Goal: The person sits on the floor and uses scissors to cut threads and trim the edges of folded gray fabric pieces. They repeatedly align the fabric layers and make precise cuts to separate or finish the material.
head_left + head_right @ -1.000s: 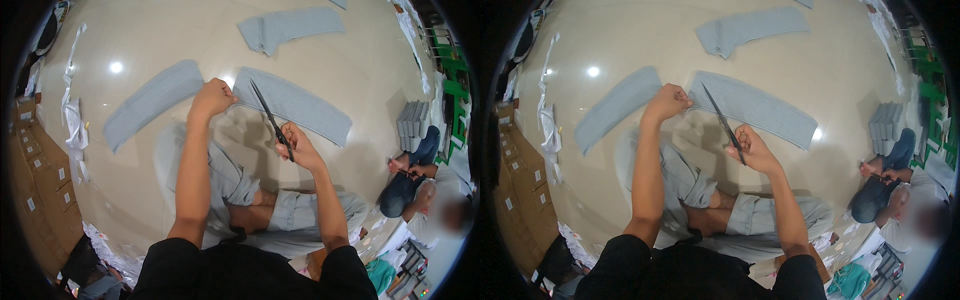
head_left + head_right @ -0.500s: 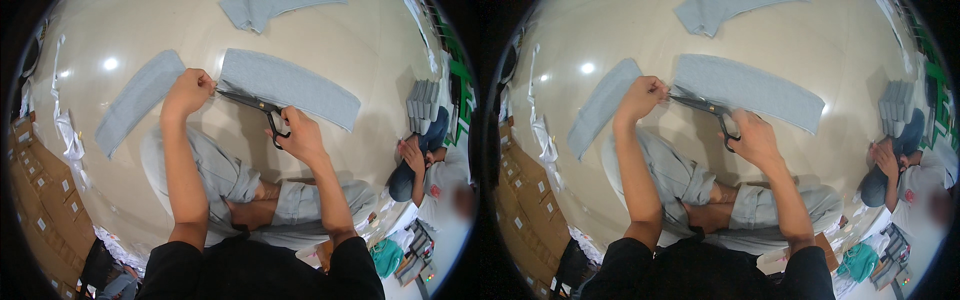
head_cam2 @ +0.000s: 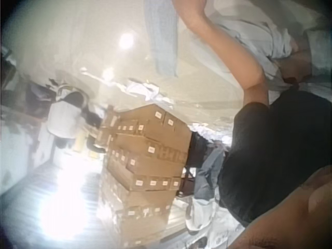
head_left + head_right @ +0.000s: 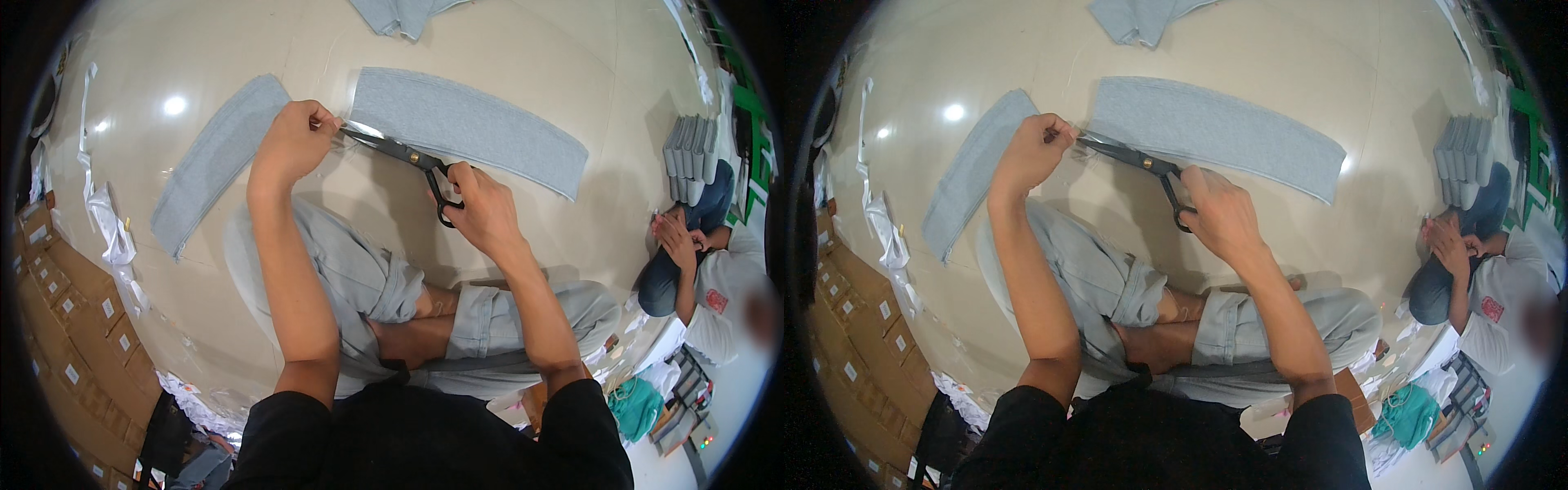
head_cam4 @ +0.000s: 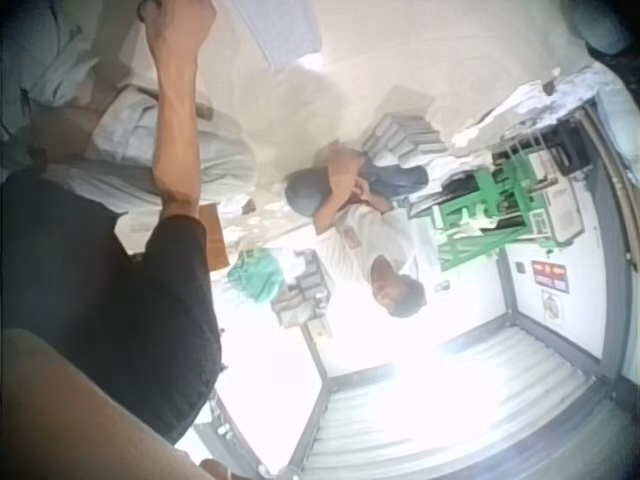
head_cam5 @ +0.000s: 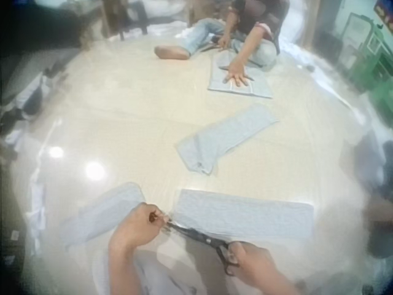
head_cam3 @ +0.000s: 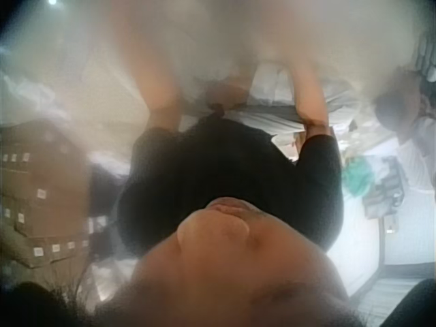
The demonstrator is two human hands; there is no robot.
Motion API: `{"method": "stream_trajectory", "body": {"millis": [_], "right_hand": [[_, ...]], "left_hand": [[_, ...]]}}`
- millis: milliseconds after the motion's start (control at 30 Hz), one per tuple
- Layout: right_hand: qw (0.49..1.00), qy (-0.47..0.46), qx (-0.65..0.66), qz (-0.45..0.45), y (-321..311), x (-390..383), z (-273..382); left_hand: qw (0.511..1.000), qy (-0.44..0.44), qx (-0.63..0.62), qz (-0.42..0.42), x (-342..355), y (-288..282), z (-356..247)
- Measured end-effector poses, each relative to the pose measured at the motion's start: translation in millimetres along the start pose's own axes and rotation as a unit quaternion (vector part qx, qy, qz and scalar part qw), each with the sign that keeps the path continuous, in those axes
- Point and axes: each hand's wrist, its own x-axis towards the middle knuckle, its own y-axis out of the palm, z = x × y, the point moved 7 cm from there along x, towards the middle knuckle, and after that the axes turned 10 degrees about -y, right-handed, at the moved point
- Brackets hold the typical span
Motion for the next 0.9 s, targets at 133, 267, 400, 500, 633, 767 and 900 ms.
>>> {"method": "stream_trajectory", "body": {"millis": [133, 267, 400, 500, 633, 767, 900], "right_hand": [[1.0, -0.01, 0.005, -0.009, -3, 2, 3], [1.0, -0.017, -0.012, -0.018, -5, 2, 5], [1.0, -0.012, -0.005, -0.01, -4, 2, 5], [1.0, -0.001, 0.0, 0.004, -1, 1, 2], [1.0, -0.005, 0.006, -0.003, 0, 0, -1], [0.998, 0.045, -0.009, -0.034, -4, 1, -7], [0.997, 0.053, -0.002, -0.057, -16, 4, -9]], "left_hand": [[0.999, 0.036, 0.011, -0.015, -2, -1, -5], [0.999, 0.03, 0.012, -0.021, -6, -1, -9], [0.999, 0.036, 0.009, -0.015, -5, 0, -11], [0.999, 0.039, 0.015, -0.026, -10, -2, -16], [0.999, 0.021, 0.022, -0.03, -10, -5, -16], [0.985, -0.042, 0.147, -0.08, -1, -14, 0], [0.948, 0.063, 0.21, -0.232, -1, -22, 22]]}}
